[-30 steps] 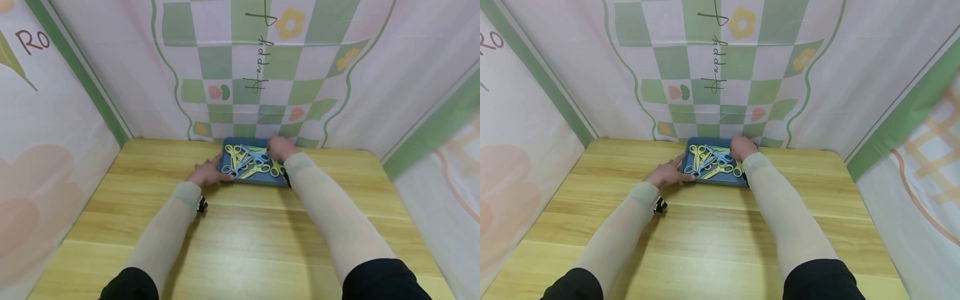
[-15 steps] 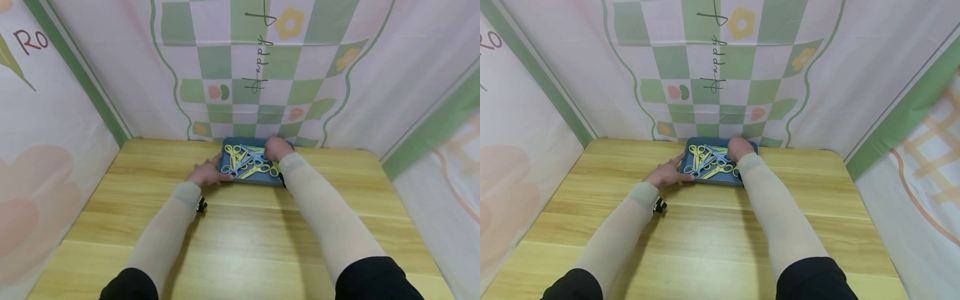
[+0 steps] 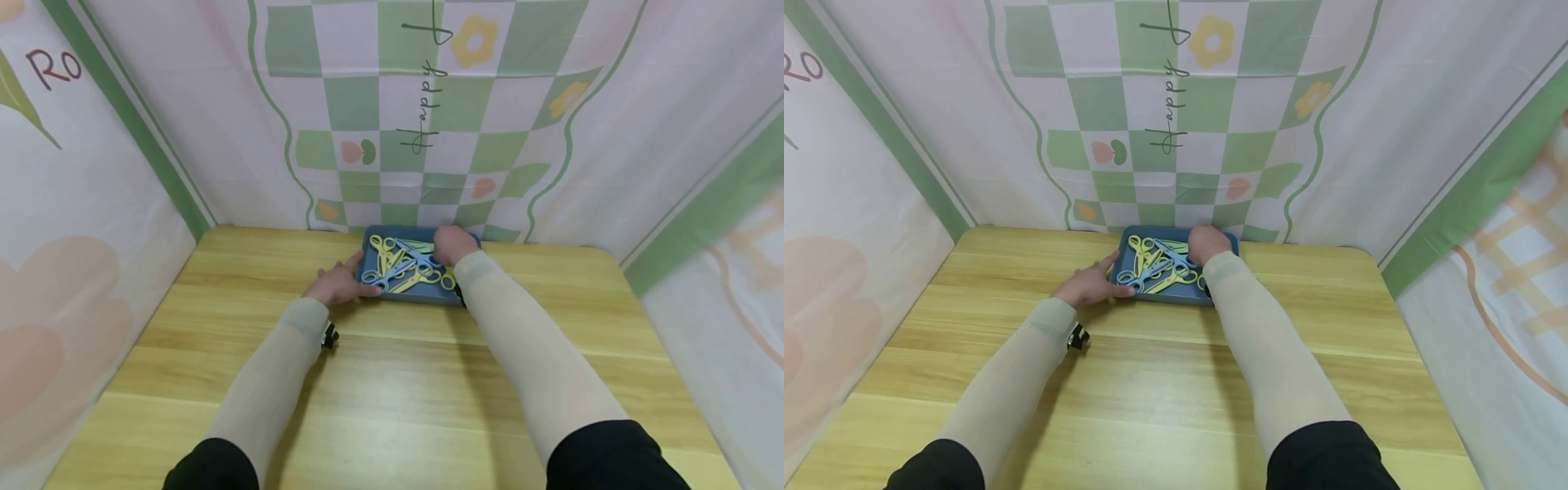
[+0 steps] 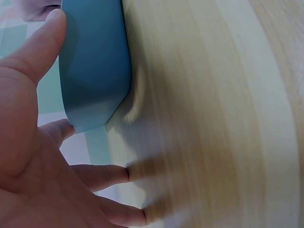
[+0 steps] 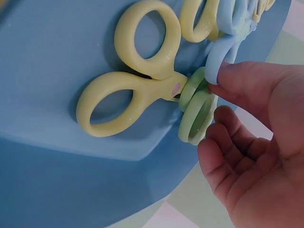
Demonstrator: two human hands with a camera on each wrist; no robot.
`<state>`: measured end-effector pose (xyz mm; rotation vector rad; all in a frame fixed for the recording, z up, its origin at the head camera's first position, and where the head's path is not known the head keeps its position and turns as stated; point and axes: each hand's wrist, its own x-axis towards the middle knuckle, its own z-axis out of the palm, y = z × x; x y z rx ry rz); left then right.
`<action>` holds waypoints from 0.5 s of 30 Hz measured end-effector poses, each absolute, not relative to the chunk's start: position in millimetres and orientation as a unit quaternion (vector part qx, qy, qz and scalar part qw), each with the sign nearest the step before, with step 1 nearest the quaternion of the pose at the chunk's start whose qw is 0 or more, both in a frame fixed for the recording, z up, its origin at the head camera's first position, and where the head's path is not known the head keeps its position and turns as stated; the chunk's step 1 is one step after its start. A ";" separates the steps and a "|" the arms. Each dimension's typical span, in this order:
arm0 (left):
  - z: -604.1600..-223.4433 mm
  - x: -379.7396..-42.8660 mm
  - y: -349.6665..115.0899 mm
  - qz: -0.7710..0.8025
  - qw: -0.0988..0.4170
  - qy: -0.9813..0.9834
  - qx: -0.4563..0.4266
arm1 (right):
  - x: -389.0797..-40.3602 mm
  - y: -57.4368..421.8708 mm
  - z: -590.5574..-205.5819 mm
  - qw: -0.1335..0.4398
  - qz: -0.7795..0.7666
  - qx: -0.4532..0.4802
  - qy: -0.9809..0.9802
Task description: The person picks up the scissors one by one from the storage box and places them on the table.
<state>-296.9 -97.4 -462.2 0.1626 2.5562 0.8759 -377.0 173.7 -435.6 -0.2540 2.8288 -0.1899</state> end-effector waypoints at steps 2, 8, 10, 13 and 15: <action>-462.9 -297.1 -97.1 0.316 0.214 0.922 0.062 | -376.5 173.8 -435.7 0.138 -0.064 -0.083 0.985; -463.6 -296.6 -96.9 0.315 0.209 0.924 0.061 | -374.9 173.7 -434.4 0.129 -0.065 -0.069 0.987; -463.9 -296.4 -97.2 0.314 0.210 0.924 0.062 | -373.7 173.5 -433.8 0.126 -0.064 -0.067 0.988; -464.2 -296.7 -97.3 0.314 0.209 0.924 0.066 | -371.9 172.9 -432.1 0.123 -0.063 -0.066 0.988; -464.1 -297.0 -97.3 0.314 0.208 0.924 0.069 | -371.2 172.3 -431.0 0.121 -0.059 -0.066 0.989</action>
